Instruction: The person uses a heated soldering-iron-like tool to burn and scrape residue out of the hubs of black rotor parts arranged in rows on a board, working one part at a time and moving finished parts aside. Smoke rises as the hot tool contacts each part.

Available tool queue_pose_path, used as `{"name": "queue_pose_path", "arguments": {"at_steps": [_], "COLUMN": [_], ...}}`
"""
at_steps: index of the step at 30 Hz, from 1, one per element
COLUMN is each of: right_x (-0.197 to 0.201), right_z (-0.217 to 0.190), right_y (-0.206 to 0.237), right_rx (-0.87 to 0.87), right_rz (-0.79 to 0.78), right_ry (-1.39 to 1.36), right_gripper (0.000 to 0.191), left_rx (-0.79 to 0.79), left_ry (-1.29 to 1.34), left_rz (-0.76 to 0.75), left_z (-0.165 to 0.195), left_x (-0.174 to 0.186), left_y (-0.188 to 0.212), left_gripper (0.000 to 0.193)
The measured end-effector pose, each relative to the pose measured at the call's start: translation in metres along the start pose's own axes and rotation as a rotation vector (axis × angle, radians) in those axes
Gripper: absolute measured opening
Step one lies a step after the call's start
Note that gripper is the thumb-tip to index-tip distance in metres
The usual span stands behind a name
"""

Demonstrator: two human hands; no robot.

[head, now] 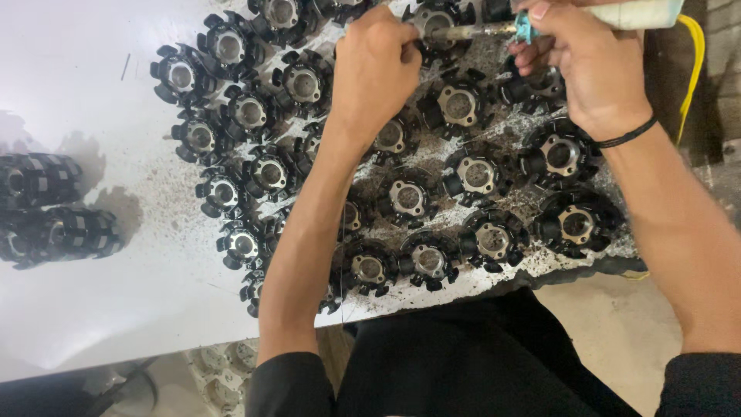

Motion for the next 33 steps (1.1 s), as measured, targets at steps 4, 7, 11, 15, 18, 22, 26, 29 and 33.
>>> {"name": "queue_pose_path", "arguments": {"at_steps": [4, 7, 11, 15, 18, 22, 26, 29, 33], "right_x": [-0.001, 0.002, 0.0, 0.002, 0.003, 0.004, 0.006, 0.004, -0.002], "right_z": [-0.001, 0.001, 0.0, -0.001, 0.002, 0.004, 0.005, 0.003, -0.005], "right_y": [0.004, 0.004, 0.005, 0.006, 0.003, 0.003, 0.003, 0.001, 0.003], "right_rx": [0.118, 0.129, 0.139, 0.165, 0.137, 0.152, 0.149, 0.15, 0.142], "right_rz": [-0.035, -0.016, -0.023, 0.009, 0.002, -0.05, -0.037, -0.017, -0.052], "right_ry": [0.063, 0.087, 0.079, 0.046, 0.084, 0.023, 0.042, 0.078, 0.081], "right_gripper": [0.013, 0.014, 0.016, 0.017, 0.017, 0.017, 0.017, 0.018, 0.018], "left_rx": [0.059, 0.058, 0.062, 0.024, 0.025, 0.02, 0.007, 0.04, 0.084], "left_ry": [0.05, 0.036, 0.01, -0.051, -0.112, -0.147, -0.154, -0.163, -0.167], "left_rz": [0.006, 0.019, 0.042, 0.052, 0.033, 0.025, 0.055, 0.023, -0.014], "left_z": [-0.004, -0.004, -0.003, 0.006, 0.01, 0.013, 0.012, 0.006, 0.005], "left_x": [0.002, 0.002, -0.001, -0.002, -0.002, -0.002, -0.004, -0.011, -0.013], "left_y": [0.004, 0.004, 0.009, 0.013, 0.013, 0.012, 0.017, 0.018, 0.009], "left_gripper": [0.015, 0.014, 0.012, 0.011, 0.009, 0.012, 0.011, 0.01, 0.011]}}
Point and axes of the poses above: each hand's wrist, its own y-axis away from the middle knuckle, its own x-axis out of the back of the hand, z = x × y, the point moved 8 cm from there along -y, towards the middle knuckle, and after that the axes turned 13 degrees about -x, right-handed, at the moved point
